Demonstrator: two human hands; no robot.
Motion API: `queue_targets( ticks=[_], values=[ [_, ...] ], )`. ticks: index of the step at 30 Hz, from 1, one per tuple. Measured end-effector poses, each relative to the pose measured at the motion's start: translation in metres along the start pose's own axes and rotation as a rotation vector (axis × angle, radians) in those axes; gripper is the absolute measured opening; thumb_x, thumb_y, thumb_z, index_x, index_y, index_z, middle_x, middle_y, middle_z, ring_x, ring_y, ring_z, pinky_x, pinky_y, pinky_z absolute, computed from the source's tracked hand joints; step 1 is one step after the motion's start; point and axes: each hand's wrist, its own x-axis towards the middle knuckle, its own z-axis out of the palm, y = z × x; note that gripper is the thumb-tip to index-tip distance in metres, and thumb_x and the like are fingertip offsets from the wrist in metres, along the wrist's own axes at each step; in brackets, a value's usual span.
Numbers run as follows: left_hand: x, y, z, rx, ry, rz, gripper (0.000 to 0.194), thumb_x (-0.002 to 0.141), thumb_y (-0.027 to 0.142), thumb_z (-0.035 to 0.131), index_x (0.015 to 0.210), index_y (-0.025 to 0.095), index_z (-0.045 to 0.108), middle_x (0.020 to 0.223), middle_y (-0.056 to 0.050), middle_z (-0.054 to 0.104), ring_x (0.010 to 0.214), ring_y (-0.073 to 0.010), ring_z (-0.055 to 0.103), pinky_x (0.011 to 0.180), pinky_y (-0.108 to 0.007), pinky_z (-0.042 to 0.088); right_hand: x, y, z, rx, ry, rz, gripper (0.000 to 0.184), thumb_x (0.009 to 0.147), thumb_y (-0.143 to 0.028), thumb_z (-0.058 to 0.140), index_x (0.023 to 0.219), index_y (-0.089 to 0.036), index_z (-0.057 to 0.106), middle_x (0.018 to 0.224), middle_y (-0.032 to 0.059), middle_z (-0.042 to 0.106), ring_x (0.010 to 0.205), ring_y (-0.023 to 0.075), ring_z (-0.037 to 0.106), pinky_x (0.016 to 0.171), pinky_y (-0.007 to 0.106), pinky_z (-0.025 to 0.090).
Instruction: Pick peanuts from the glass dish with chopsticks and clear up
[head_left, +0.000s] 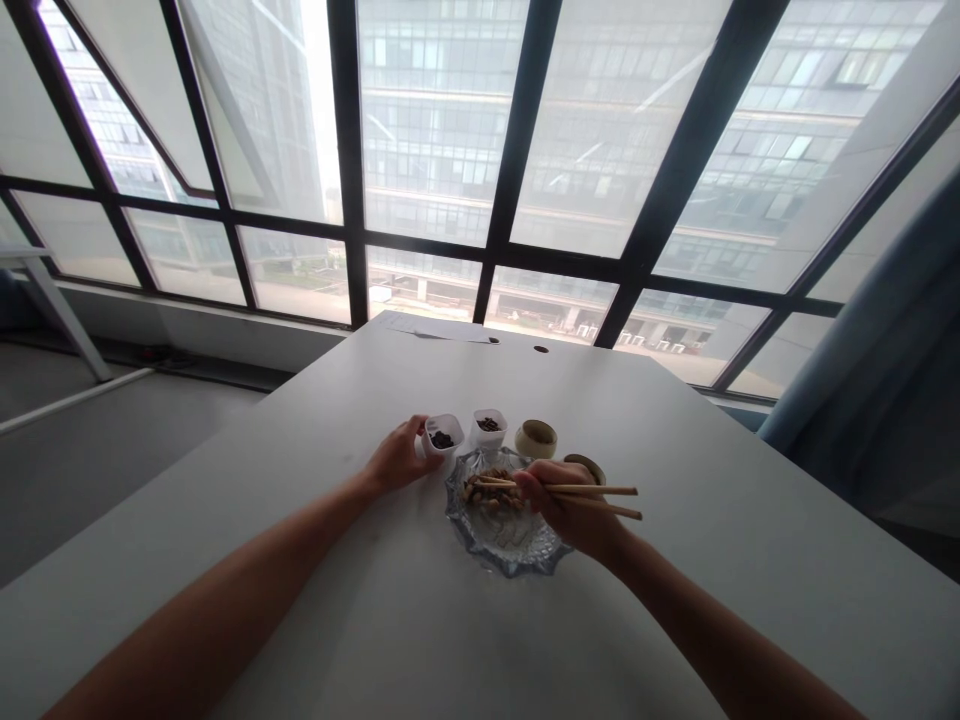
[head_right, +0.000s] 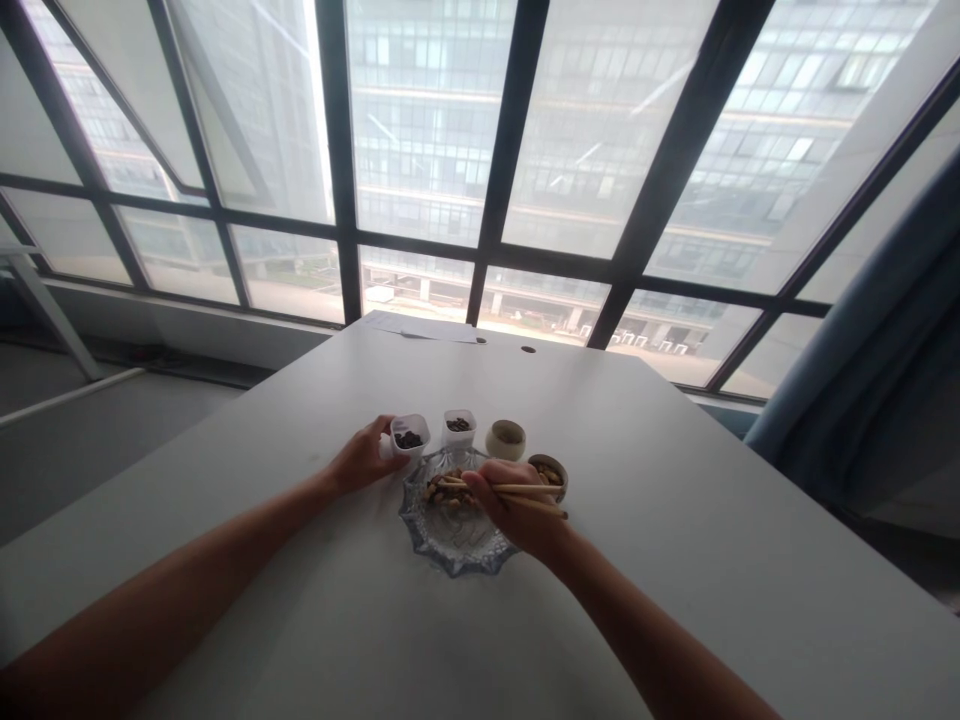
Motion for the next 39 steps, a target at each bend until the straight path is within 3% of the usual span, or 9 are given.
queue_targets(
  ticks=[6,23,39],
  values=[
    [0.0,0.002,-0.002,-0.002,-0.008,-0.017,0.052,0.067,0.034,0.073,0.113,0.02,0.054,0.099,-0.008,0.068,0.087,-0.0227,0.065,0.078,-0.034,0.052,-0.004,-0.005,-0.002,0.021,0.087,0.002,0.049,0.101,-0.043,0.045,0.061,-0.018,0.056,0.051,-0.0001,0.055,0.044,0.0105,0.048,0.045,0.022,0.037],
    [-0.001,0.005,-0.004,-0.019,-0.034,-0.024,0.05,0.068,0.033,0.071,0.113,0.019,0.053,0.101,-0.01,0.067,0.09,-0.0241,0.065,0.08,-0.035,0.052,-0.015,-0.004,0.003,0.123,0.068,0.139,0.047,0.1,-0.048,0.045,0.063,-0.02,0.055,0.051,0.0002,0.058,0.044,0.0127,0.055,0.043,0.022,0.04],
    [0.0,0.003,-0.002,-0.008,-0.022,-0.017,0.051,0.067,0.034,0.072,0.113,0.022,0.053,0.097,-0.008,0.067,0.086,-0.0239,0.065,0.078,-0.035,0.052,-0.015,0.007,0.0,0.138,0.049,0.129,0.046,0.099,-0.048,0.05,0.064,-0.019,0.059,0.053,0.0006,0.06,0.047,0.0124,0.056,0.046,0.021,0.043]
  ],
)
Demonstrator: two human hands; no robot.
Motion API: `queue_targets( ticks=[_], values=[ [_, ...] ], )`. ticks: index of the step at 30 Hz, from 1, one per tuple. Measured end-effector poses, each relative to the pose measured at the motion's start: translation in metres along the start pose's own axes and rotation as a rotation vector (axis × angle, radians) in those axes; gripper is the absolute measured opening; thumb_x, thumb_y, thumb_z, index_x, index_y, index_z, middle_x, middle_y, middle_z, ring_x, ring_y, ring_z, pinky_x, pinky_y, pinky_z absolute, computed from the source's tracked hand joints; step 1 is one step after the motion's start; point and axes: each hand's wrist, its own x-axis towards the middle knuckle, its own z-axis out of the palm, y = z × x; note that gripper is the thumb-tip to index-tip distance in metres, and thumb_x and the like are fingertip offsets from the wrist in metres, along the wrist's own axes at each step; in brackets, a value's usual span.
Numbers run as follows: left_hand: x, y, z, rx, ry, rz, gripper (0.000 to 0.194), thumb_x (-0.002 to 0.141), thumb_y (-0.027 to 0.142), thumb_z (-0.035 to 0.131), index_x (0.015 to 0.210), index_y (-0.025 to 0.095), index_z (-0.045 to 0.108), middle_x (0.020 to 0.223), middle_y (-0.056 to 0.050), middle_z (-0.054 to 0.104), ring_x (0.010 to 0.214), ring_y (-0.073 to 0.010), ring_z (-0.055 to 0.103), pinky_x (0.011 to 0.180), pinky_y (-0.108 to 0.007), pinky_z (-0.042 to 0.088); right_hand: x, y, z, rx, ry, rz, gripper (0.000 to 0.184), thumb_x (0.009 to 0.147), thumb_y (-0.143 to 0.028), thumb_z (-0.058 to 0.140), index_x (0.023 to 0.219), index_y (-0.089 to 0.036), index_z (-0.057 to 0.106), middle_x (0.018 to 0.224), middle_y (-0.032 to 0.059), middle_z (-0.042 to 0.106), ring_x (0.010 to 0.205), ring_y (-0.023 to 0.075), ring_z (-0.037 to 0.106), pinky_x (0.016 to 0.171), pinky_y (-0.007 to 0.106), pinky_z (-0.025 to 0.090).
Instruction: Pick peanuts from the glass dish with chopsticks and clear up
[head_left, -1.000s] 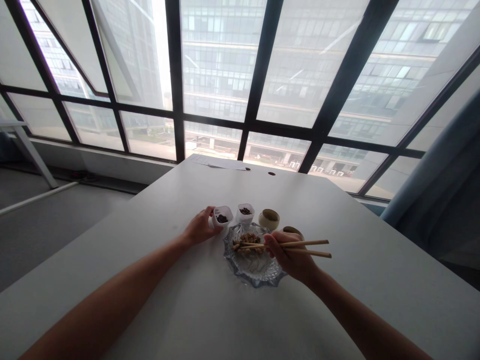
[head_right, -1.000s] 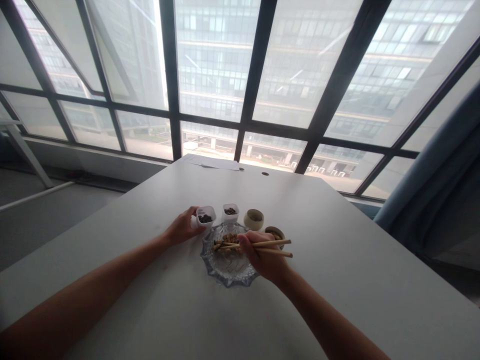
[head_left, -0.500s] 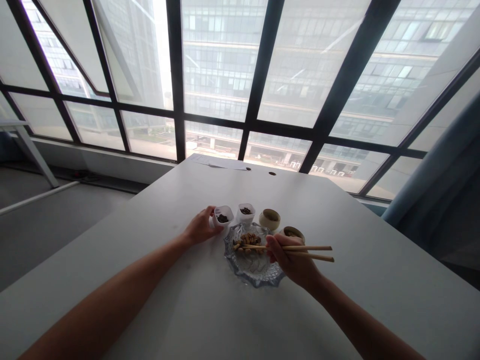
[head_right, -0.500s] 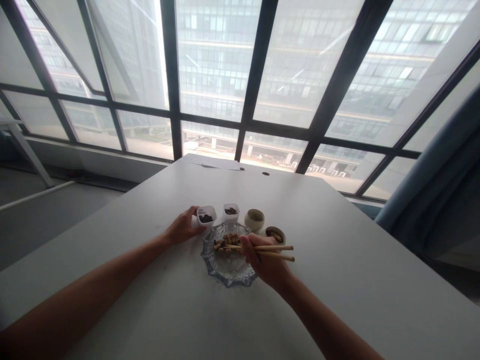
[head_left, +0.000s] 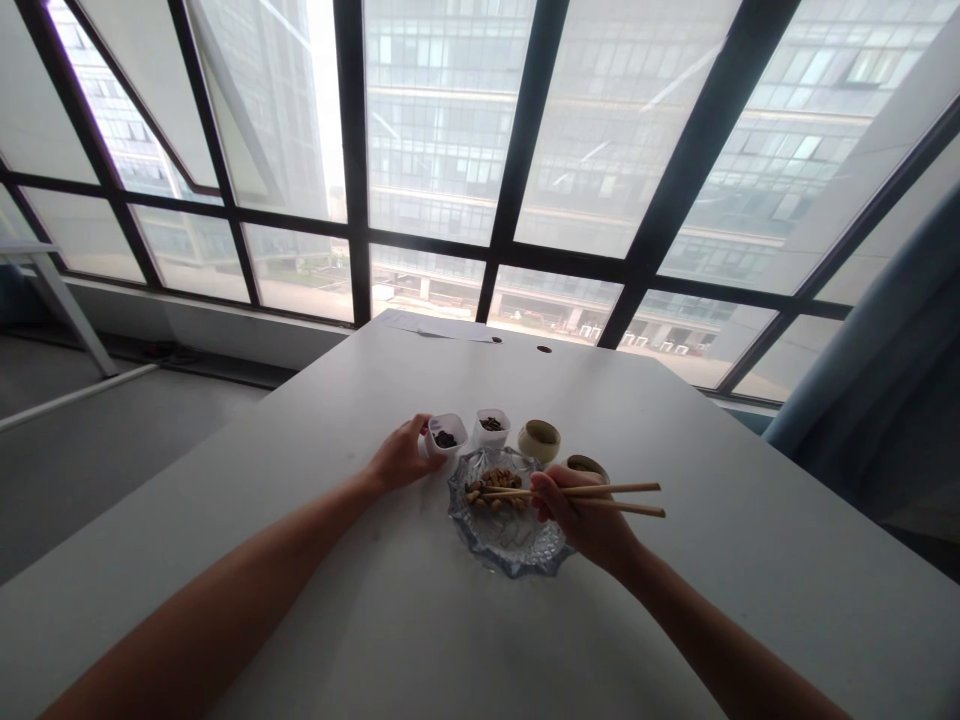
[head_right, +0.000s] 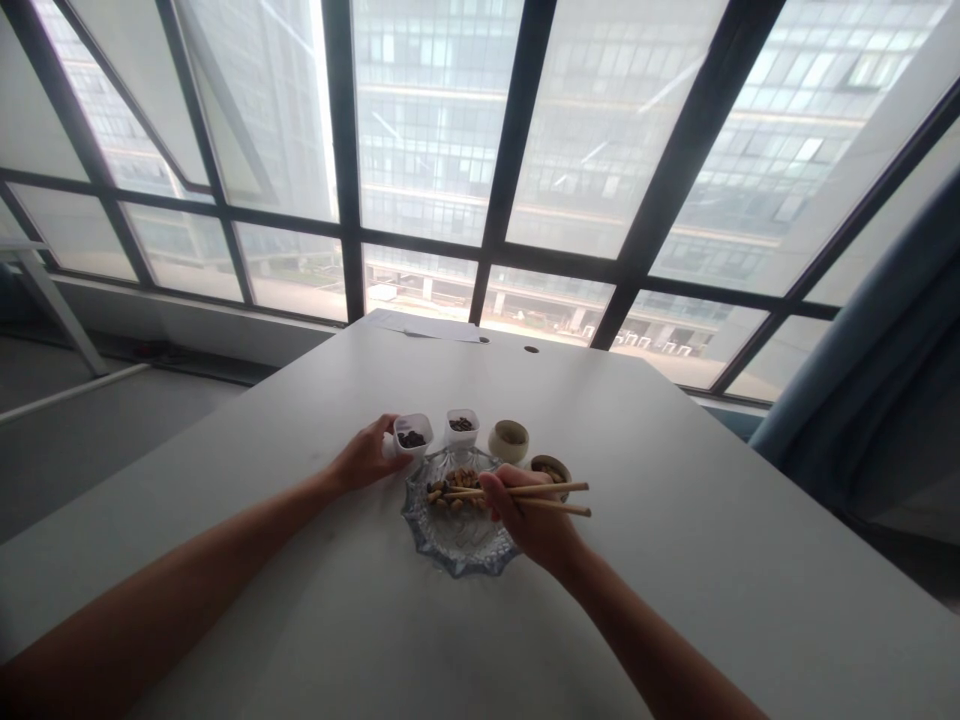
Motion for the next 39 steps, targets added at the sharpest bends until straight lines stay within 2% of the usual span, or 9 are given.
queue_targets(
  ticks=[12,19,27,32,36,39],
  values=[
    [0.0,-0.003,0.002,0.015,-0.001,0.005,0.052,0.067,0.035,0.072,0.114,0.02,0.053,0.098,-0.009,0.068,0.086,-0.0241,0.065,0.078,-0.035,0.051,0.002,0.011,-0.001,0.079,-0.077,0.01,0.042,0.099,-0.045,0.051,0.068,-0.018,0.061,0.056,0.0018,0.063,0.047,0.0123,0.057,0.047,0.021,0.046],
    [0.0,-0.003,0.002,0.006,-0.008,0.009,0.053,0.067,0.036,0.071,0.114,0.021,0.053,0.098,-0.007,0.068,0.087,-0.0229,0.065,0.078,-0.034,0.051,0.002,0.006,-0.002,0.035,-0.05,-0.046,0.045,0.099,-0.046,0.049,0.065,-0.018,0.061,0.054,0.0016,0.062,0.046,0.0117,0.057,0.046,0.02,0.044],
    [0.0,-0.001,0.0,0.016,-0.004,0.012,0.052,0.068,0.036,0.073,0.114,0.02,0.053,0.097,-0.008,0.068,0.085,-0.0231,0.065,0.076,-0.034,0.052,0.003,0.013,0.001,0.099,-0.068,0.037,0.043,0.099,-0.045,0.051,0.068,-0.018,0.06,0.055,0.0017,0.062,0.047,0.0124,0.057,0.047,0.021,0.044],
    [0.0,0.0,0.0,0.01,-0.011,0.01,0.051,0.068,0.034,0.073,0.113,0.019,0.053,0.098,-0.008,0.069,0.087,-0.0234,0.066,0.077,-0.034,0.052,0.004,0.001,0.001,0.036,-0.098,-0.093,0.043,0.1,-0.041,0.048,0.065,-0.019,0.058,0.052,0.0004,0.059,0.047,0.0118,0.056,0.048,0.022,0.042],
    [0.0,0.0,0.0,-0.001,-0.027,0.017,0.051,0.069,0.035,0.072,0.114,0.02,0.052,0.099,-0.009,0.069,0.089,-0.0238,0.066,0.078,-0.034,0.052,0.001,0.001,0.002,0.009,-0.056,-0.138,0.043,0.1,-0.04,0.048,0.065,-0.019,0.06,0.052,0.0008,0.06,0.046,0.0114,0.056,0.048,0.022,0.043],
    [0.0,0.0,-0.001,-0.005,-0.029,0.012,0.052,0.069,0.035,0.072,0.114,0.019,0.052,0.1,-0.01,0.069,0.089,-0.0243,0.066,0.078,-0.034,0.052,-0.004,0.006,0.002,0.11,0.061,-0.018,0.045,0.097,-0.048,0.053,0.065,-0.018,0.063,0.053,0.003,0.062,0.043,0.0127,0.057,0.043,0.022,0.044]
  ],
)
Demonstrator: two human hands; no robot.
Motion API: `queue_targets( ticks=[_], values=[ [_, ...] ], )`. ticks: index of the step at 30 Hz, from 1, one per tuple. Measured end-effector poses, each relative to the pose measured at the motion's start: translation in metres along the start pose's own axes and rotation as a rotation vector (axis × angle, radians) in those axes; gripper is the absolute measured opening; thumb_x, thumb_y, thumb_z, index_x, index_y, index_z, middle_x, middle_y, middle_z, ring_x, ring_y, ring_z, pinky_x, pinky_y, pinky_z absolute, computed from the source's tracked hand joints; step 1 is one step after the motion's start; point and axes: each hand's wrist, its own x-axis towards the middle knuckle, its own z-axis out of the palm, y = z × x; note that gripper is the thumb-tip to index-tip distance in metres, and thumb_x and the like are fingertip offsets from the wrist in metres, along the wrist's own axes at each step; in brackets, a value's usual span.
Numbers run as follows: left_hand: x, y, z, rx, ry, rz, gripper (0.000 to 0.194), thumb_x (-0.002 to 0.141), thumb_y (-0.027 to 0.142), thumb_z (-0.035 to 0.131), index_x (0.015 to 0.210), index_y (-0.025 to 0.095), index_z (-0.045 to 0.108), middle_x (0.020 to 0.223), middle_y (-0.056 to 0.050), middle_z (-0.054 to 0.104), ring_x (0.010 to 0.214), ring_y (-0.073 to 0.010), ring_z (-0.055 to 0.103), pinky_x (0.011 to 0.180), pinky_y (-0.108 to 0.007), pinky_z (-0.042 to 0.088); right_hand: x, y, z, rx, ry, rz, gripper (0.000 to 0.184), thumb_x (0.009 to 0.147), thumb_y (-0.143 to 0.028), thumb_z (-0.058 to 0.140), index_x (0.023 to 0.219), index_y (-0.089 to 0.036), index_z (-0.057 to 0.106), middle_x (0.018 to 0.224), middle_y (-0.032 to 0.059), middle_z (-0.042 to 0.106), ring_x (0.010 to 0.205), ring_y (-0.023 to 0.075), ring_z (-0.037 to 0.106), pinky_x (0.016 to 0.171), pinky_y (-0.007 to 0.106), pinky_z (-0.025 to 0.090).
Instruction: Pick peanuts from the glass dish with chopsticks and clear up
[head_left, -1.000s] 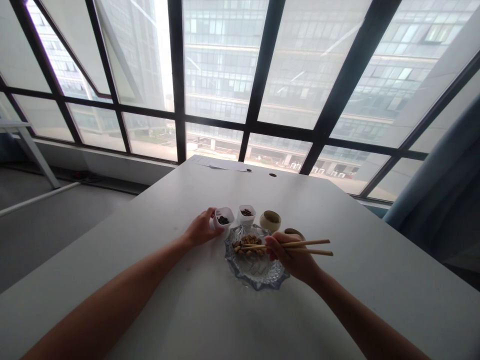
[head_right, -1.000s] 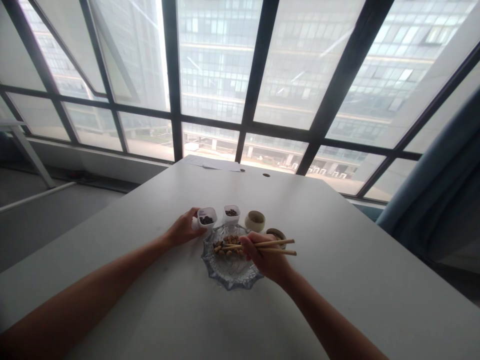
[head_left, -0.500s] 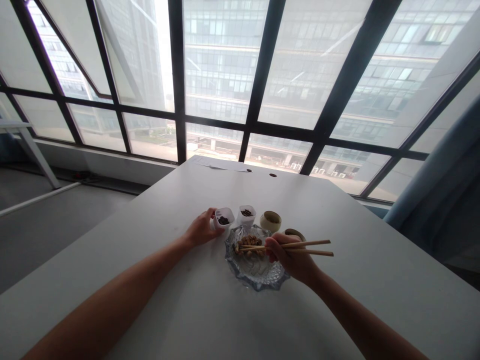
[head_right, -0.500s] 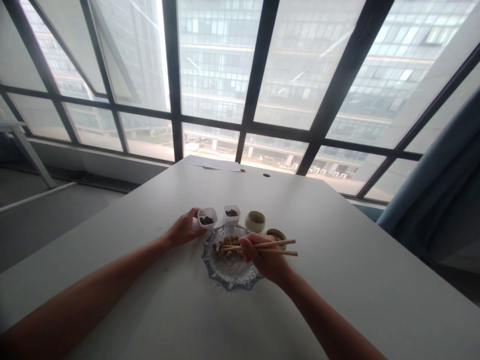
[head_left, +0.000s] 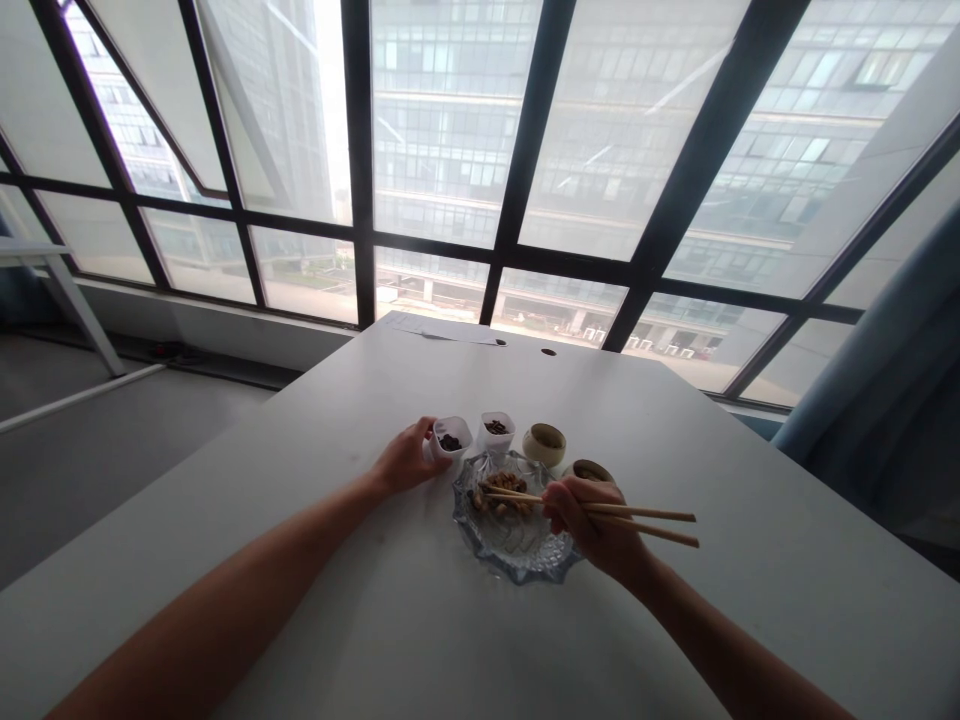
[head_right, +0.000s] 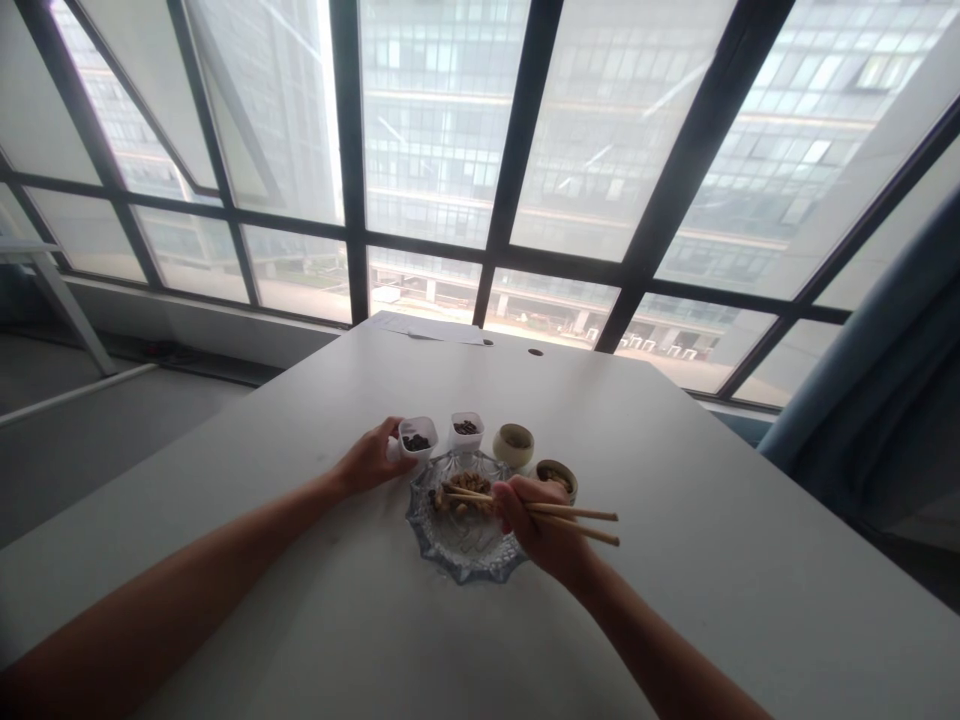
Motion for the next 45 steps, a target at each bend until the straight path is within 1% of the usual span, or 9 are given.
queue_targets(
  ticks=[4,6,9,13,19,27,31,38,45],
  values=[
    [0.0,0.001,0.0,-0.001,0.01,-0.002,0.051,0.068,0.035,0.072,0.113,0.019,0.053,0.099,-0.009,0.069,0.087,-0.0237,0.066,0.077,-0.034,0.052,-0.009,0.0,-0.004,0.325,0.351,0.337,0.053,0.081,-0.068,0.065,0.068,-0.016,0.063,0.051,0.0044,0.062,0.036,0.014,0.054,0.033,0.022,0.04],
    [0.0,0.001,0.0,0.001,0.01,-0.003,0.051,0.068,0.035,0.072,0.113,0.019,0.053,0.099,-0.009,0.07,0.087,-0.0234,0.067,0.077,-0.033,0.052,-0.016,-0.002,-0.006,0.472,0.474,0.486,0.056,0.07,-0.071,0.073,0.067,-0.016,0.062,0.048,0.0037,0.06,0.035,0.0136,0.052,0.032,0.021,0.039],
    [-0.001,0.001,0.001,0.01,0.011,-0.016,0.052,0.068,0.036,0.072,0.113,0.02,0.053,0.099,-0.008,0.07,0.087,-0.0232,0.067,0.078,-0.033,0.051,-0.03,-0.003,-0.01,0.601,0.549,0.631,0.057,0.057,-0.066,0.083,0.065,-0.015,0.061,0.047,0.0034,0.059,0.037,0.0122,0.051,0.033,0.02,0.04],
    [-0.001,0.001,0.001,0.029,-0.001,-0.013,0.052,0.069,0.037,0.071,0.114,0.019,0.052,0.099,-0.009,0.069,0.086,-0.0234,0.067,0.077,-0.033,0.051,-0.048,-0.002,-0.008,0.667,0.643,0.735,0.062,0.043,-0.064,0.09,0.065,-0.013,0.062,0.049,0.0036,0.06,0.039,0.0097,0.05,0.036,0.018,0.041],
    [-0.001,0.002,0.001,0.062,0.005,-0.007,0.052,0.072,0.04,0.069,0.116,0.019,0.053,0.097,-0.009,0.068,0.08,-0.0223,0.066,0.072,-0.032,0.051,-0.058,0.005,-0.004,0.678,0.667,0.71,0.066,0.044,-0.069,0.087,0.067,-0.013,0.062,0.05,0.0034,0.061,0.041,0.0106,0.051,0.038,0.018,0.041],
    [0.001,-0.009,0.006,0.038,-0.011,0.022,0.075,0.074,0.043,0.07,0.138,0.017,0.041,0.097,-0.008,0.068,0.077,-0.0215,0.066,0.074,-0.035,0.052,-0.065,0.024,-0.016,0.646,0.696,0.646,0.057,0.065,-0.068,0.078,0.072,-0.014,0.061,0.054,0.0031,0.062,0.043,0.0136,0.054,0.038,0.022,0.045],
    [0.0,-0.01,0.005,0.065,-0.011,0.024,0.08,0.073,0.047,0.071,0.141,0.017,0.04,0.098,-0.009,0.068,0.079,-0.0226,0.066,0.077,-0.037,0.052,-0.065,0.027,-0.018,0.662,0.721,0.675,0.053,0.068,-0.064,0.078,0.073,-0.014,0.061,0.055,0.0034,0.062,0.043,0.0139,0.055,0.038,0.023,0.046],
    [-0.002,-0.004,0.002,0.076,-0.066,0.026,0.078,0.077,0.048,0.067,0.142,0.017,0.039,0.111,-0.014,0.067,0.094,-0.0276,0.066,0.086,-0.041,0.051,-0.062,0.019,-0.015,0.699,0.77,0.745,0.055,0.056,-0.061,0.085,0.069,-0.013,0.061,0.052,0.0033,0.061,0.042,0.0114,0.052,0.037,0.019,0.044],
    [-0.002,-0.004,0.0,0.033,-0.057,0.051,0.076,0.075,0.047,0.069,0.139,0.017,0.043,0.109,-0.014,0.068,0.096,-0.0276,0.066,0.086,-0.04,0.051,-0.061,0.008,-0.012,0.76,0.76,0.806,0.063,0.033,-0.057,0.094,0.065,-0.013,0.063,0.05,0.0033,0.06,0.042,0.0101,0.05,0.036,0.017,0.043]
  ],
)
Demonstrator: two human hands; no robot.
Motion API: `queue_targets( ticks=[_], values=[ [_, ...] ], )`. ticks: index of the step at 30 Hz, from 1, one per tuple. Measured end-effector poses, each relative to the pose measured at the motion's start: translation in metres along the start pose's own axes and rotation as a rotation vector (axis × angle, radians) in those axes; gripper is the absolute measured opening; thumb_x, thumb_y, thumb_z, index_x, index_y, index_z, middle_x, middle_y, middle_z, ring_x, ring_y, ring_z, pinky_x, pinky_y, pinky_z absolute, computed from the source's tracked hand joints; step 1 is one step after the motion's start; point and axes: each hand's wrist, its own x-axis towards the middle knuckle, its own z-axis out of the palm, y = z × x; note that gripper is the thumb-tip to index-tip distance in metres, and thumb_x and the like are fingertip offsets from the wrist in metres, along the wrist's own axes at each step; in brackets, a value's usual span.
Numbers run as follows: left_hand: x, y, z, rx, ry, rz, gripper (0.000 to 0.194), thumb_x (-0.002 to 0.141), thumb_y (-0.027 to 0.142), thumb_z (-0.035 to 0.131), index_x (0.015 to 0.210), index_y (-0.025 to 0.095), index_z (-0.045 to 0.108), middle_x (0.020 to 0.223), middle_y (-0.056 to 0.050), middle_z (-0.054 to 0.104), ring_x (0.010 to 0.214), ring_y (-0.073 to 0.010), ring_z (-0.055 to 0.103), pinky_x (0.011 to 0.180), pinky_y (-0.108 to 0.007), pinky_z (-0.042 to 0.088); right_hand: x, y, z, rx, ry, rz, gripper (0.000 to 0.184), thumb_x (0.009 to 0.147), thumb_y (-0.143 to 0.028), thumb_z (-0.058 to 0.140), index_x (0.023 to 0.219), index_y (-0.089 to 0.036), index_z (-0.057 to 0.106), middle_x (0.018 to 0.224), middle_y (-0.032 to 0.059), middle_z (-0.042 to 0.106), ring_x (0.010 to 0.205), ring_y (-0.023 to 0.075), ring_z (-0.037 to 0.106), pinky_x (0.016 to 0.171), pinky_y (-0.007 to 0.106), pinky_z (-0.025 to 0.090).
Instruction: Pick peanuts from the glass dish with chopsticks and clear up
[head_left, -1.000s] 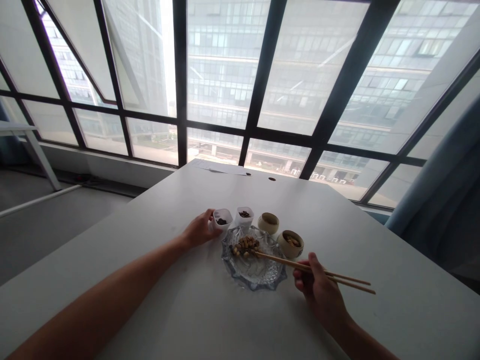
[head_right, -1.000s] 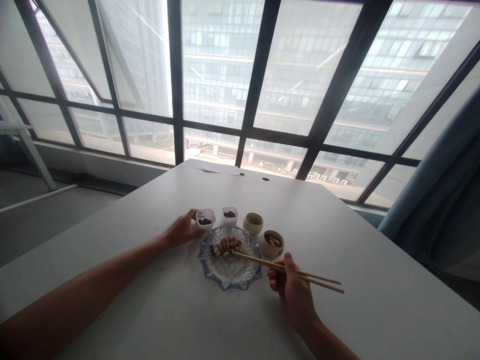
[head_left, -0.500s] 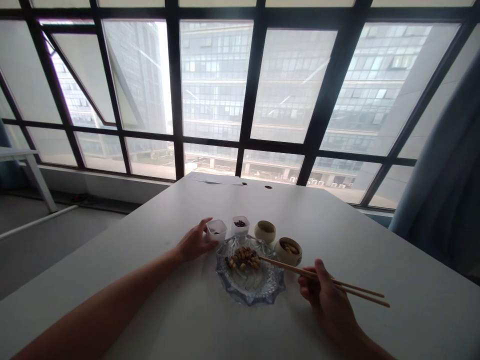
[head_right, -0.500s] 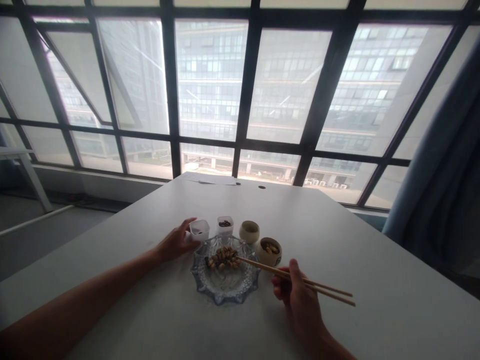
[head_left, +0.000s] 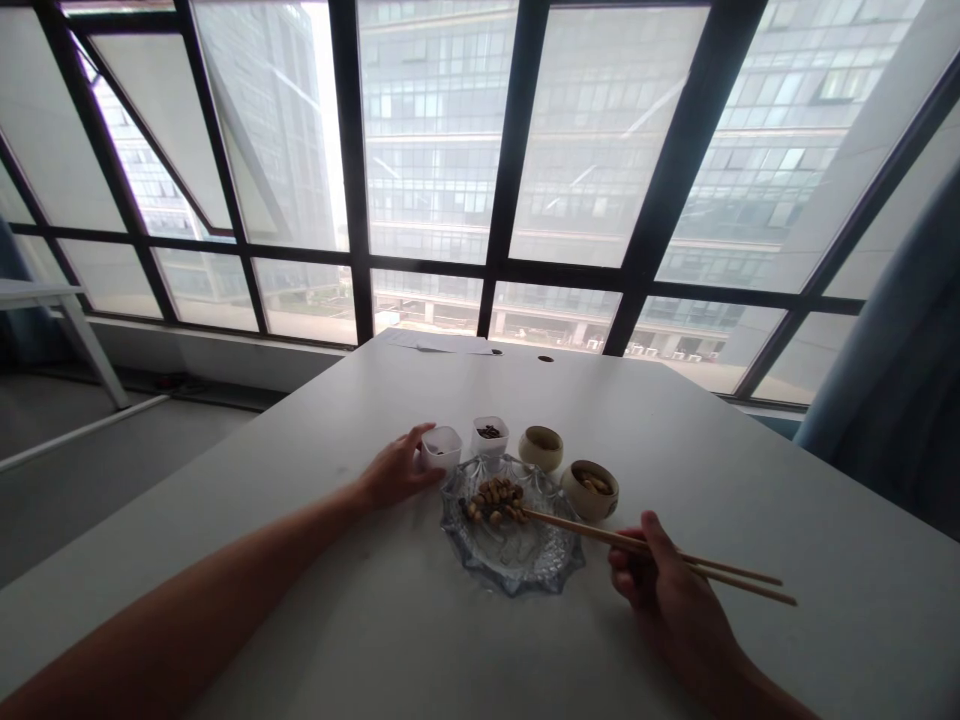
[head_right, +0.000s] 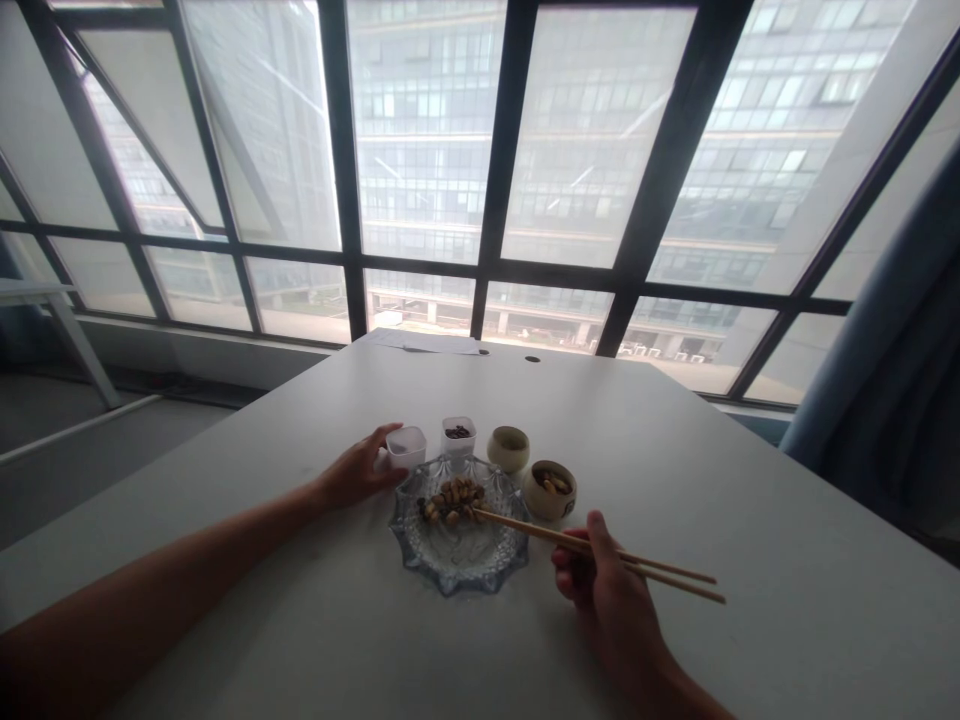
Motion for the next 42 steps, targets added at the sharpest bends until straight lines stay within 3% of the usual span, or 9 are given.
queue_targets(
  ticks=[2,7,10,15,20,24,31,38,42],
  values=[
    [0.0,0.002,-0.001,0.004,-0.013,-0.005,0.075,0.075,0.048,0.069,0.139,0.017,0.043,0.109,-0.014,0.068,0.095,-0.0274,0.066,0.086,-0.04,0.051,-0.002,-0.001,0.001,0.008,0.008,0.026,0.06,0.036,-0.056,0.094,0.064,-0.013,0.063,0.05,0.0031,0.06,0.042,0.0096,0.05,0.036,0.016,0.043],
    [-0.002,0.005,-0.004,0.013,-0.032,-0.015,0.076,0.077,0.051,0.066,0.14,0.017,0.042,0.109,-0.014,0.067,0.093,-0.0269,0.066,0.084,-0.039,0.051,0.0,0.0,-0.001,0.042,0.016,0.062,0.047,0.059,-0.053,0.088,0.065,-0.014,0.062,0.052,0.003,0.06,0.043,0.0094,0.051,0.036,0.015,0.044],
    [-0.002,0.004,-0.004,0.013,-0.041,-0.012,0.077,0.077,0.052,0.066,0.141,0.016,0.04,0.108,-0.014,0.068,0.091,-0.0267,0.066,0.084,-0.039,0.051,0.001,0.001,-0.002,0.021,-0.003,0.028,0.05,0.058,-0.056,0.088,0.065,-0.014,0.063,0.052,0.0039,0.061,0.043,0.0101,0.051,0.037,0.016,0.044],
    [-0.003,0.006,-0.005,0.0,-0.03,-0.005,0.076,0.077,0.051,0.067,0.139,0.016,0.042,0.109,-0.015,0.068,0.092,-0.0273,0.067,0.083,-0.039,0.052,-0.003,0.002,-0.002,-0.091,-0.101,-0.165,0.061,0.052,-0.069,0.085,0.065,-0.013,0.065,0.051,0.0058,0.061,0.04,0.0126,0.053,0.036,0.02,0.042],
    [-0.004,0.01,-0.008,0.017,-0.049,-0.013,0.076,0.077,0.052,0.066,0.139,0.015,0.041,0.113,-0.016,0.067,0.095,-0.0277,0.067,0.084,-0.038,0.052,-0.011,0.008,-0.006,-0.227,-0.182,-0.394,0.059,0.065,-0.073,0.075,0.065,-0.015,0.066,0.05,0.0074,0.061,0.037,0.0173,0.054,0.035,0.027,0.043],
    [-0.004,0.01,-0.008,0.013,-0.049,-0.007,0.075,0.078,0.051,0.065,0.139,0.016,0.041,0.112,-0.016,0.067,0.094,-0.0274,0.066,0.084,-0.039,0.052,-0.016,0.011,-0.014,-0.367,-0.282,-0.593,0.05,0.079,-0.065,0.069,0.067,-0.017,0.071,0.053,0.0074,0.063,0.04,0.0182,0.056,0.039,0.029,0.046],
    [-0.003,0.005,-0.005,0.012,-0.055,-0.013,0.077,0.078,0.052,0.065,0.141,0.015,0.04,0.106,-0.014,0.068,0.09,-0.0263,0.066,0.083,-0.04,0.051,-0.032,0.0,-0.016,-0.564,-0.517,-0.926,0.025,0.083,-0.045,0.071,0.073,-0.023,0.078,0.061,0.007,0.067,0.048,0.0181,0.06,0.048,0.028,0.048],
    [-0.002,0.001,-0.003,-0.003,-0.018,0.003,0.076,0.076,0.051,0.068,0.139,0.017,0.043,0.102,-0.012,0.068,0.086,-0.0245,0.066,0.081,-0.038,0.051,-0.037,0.0,-0.014,-0.581,-0.463,-0.913,0.022,0.075,-0.047,0.076,0.069,-0.026,0.079,0.059,0.0063,0.066,0.05,0.0189,0.06,0.052,0.029,0.048],
    [-0.002,0.002,-0.004,0.002,-0.028,0.001,0.076,0.077,0.051,0.067,0.139,0.017,0.042,0.103,-0.012,0.068,0.085,-0.0245,0.066,0.08,-0.037,0.051,-0.03,-0.003,-0.015,-0.589,-0.558,-0.947,0.022,0.082,-0.042,0.071,0.074,-0.024,0.079,0.06,0.0064,0.067,0.048,0.0183,0.061,0.048,0.027,0.049]
  ],
)
